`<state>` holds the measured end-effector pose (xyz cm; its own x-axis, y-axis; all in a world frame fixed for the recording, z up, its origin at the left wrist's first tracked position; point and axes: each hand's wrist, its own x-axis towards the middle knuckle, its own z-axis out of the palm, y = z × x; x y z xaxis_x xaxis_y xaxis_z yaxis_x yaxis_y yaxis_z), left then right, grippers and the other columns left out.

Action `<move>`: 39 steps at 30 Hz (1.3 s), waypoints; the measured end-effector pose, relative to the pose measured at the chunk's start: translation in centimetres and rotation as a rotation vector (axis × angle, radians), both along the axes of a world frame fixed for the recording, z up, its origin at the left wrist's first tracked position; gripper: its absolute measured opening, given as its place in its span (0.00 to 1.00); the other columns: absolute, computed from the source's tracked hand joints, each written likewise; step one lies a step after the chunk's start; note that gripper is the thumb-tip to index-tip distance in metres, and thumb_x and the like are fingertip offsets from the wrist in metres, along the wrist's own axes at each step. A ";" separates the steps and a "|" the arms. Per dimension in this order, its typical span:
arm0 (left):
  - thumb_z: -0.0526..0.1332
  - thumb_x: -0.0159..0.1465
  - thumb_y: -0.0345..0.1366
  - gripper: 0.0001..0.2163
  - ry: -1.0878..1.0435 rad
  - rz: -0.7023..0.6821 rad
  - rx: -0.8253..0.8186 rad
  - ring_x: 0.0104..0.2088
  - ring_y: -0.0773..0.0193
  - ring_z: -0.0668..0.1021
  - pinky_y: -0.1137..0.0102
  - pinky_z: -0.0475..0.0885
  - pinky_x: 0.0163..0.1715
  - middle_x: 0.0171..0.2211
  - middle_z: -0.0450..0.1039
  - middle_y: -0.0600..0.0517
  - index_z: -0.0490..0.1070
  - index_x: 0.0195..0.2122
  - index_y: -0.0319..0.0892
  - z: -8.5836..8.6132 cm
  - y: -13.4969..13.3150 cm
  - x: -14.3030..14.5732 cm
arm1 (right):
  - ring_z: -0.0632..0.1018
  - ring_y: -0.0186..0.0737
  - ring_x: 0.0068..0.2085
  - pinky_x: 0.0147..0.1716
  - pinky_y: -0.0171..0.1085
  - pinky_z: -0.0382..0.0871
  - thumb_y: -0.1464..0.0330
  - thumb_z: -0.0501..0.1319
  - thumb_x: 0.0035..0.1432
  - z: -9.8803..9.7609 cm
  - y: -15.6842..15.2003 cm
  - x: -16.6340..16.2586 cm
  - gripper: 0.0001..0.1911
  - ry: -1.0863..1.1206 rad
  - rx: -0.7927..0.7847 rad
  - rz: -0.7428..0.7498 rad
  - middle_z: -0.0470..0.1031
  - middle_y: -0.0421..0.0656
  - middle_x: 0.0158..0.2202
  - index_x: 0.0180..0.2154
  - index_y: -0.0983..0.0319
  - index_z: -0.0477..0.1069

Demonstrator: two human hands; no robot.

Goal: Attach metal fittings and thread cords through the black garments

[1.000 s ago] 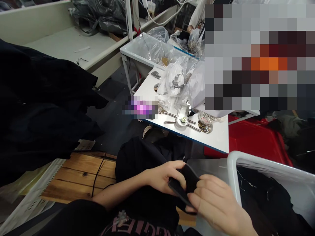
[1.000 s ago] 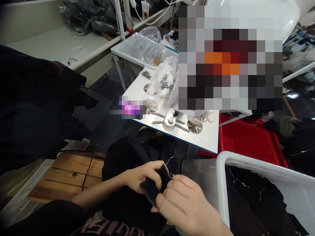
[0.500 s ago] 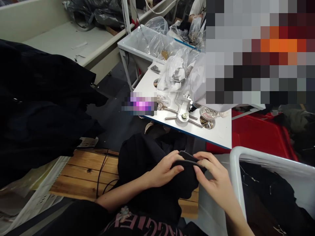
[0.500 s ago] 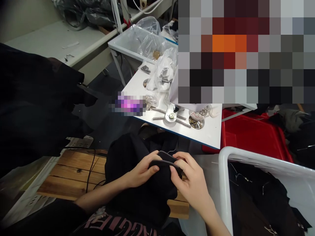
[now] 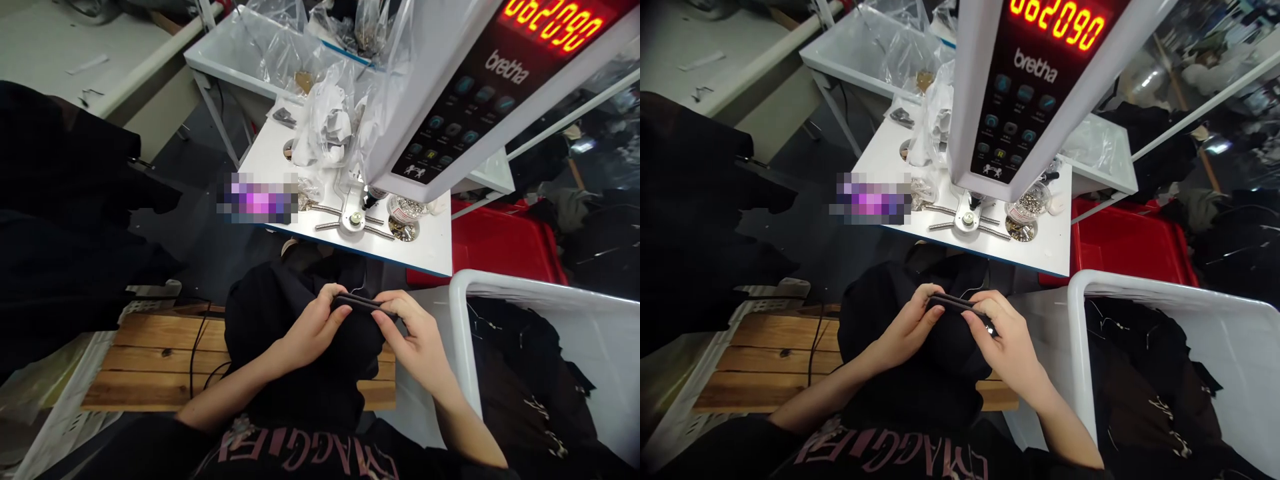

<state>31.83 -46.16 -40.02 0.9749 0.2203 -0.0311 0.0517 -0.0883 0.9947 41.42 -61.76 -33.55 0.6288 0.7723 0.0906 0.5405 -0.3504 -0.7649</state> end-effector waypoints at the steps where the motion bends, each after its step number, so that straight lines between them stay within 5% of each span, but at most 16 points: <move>1: 0.48 0.67 0.40 0.09 -0.017 0.008 0.054 0.39 0.63 0.73 0.68 0.68 0.40 0.39 0.67 0.50 0.58 0.45 0.43 -0.1 -0.1 0.0 | 0.73 0.35 0.39 0.38 0.33 0.66 0.71 0.56 0.61 -0.1 0.0 0.1 0.03 -0.009 0.004 -0.001 0.70 0.41 0.38 0.34 0.59 0.67; 6: 0.48 0.67 0.38 0.08 -0.104 0.072 0.171 0.36 0.62 0.74 0.67 0.70 0.37 0.37 0.68 0.49 0.58 0.44 0.42 -0.6 -0.8 0.1 | 0.73 0.36 0.39 0.39 0.34 0.68 0.70 0.58 0.60 -0.7 -0.3 -0.2 0.01 0.050 0.039 -0.071 0.71 0.42 0.39 0.36 0.59 0.66; 11: 0.49 0.66 0.37 0.07 -0.171 0.183 0.198 0.35 0.63 0.75 0.68 0.71 0.36 0.37 0.69 0.48 0.59 0.44 0.42 -1.2 -1.0 0.1 | 0.74 0.35 0.31 0.29 0.32 0.70 0.64 0.61 0.57 -2.1 -0.6 -1.2 0.21 0.448 0.111 -0.191 0.73 0.40 0.34 0.51 0.56 0.58; 18: 0.50 0.66 0.37 0.06 -0.231 0.191 0.242 0.34 0.64 0.76 0.70 0.72 0.35 0.35 0.70 0.49 0.60 0.42 0.42 -1.8 -1.1 0.6 | 0.70 0.33 0.26 0.23 0.30 0.63 0.61 0.60 0.57 -3.1 -1.3 -2.5 0.10 0.152 -0.059 -0.352 0.70 0.39 0.24 0.31 0.62 0.70; 25: 0.48 0.66 0.37 0.07 -0.201 -0.013 0.164 0.34 0.63 0.74 0.66 0.71 0.36 0.37 0.67 0.48 0.57 0.43 0.42 -1.8 -0.6 0.3 | 0.63 0.30 0.18 0.16 0.29 0.56 0.60 0.56 0.60 -2.2 -1.0 -2.3 0.11 0.036 -0.055 -0.311 0.62 0.35 0.18 0.34 0.61 0.69; 39: 0.47 0.67 0.40 0.09 -0.081 0.064 0.016 0.36 0.63 0.70 0.67 0.68 0.38 0.37 0.63 0.49 0.57 0.45 0.43 -3.6 -0.8 -0.7 | 0.68 0.32 0.22 0.23 0.31 0.60 0.63 0.47 0.66 -2.6 -0.5 -0.9 0.16 0.157 -0.082 -0.088 0.65 0.37 0.21 0.33 0.61 0.70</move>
<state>31.14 -46.97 -43.66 0.9579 0.2825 0.0514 -0.0228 -0.1035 0.9944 40.50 -62.26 -36.17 0.6959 0.7143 -0.0749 0.3811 -0.4556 -0.8045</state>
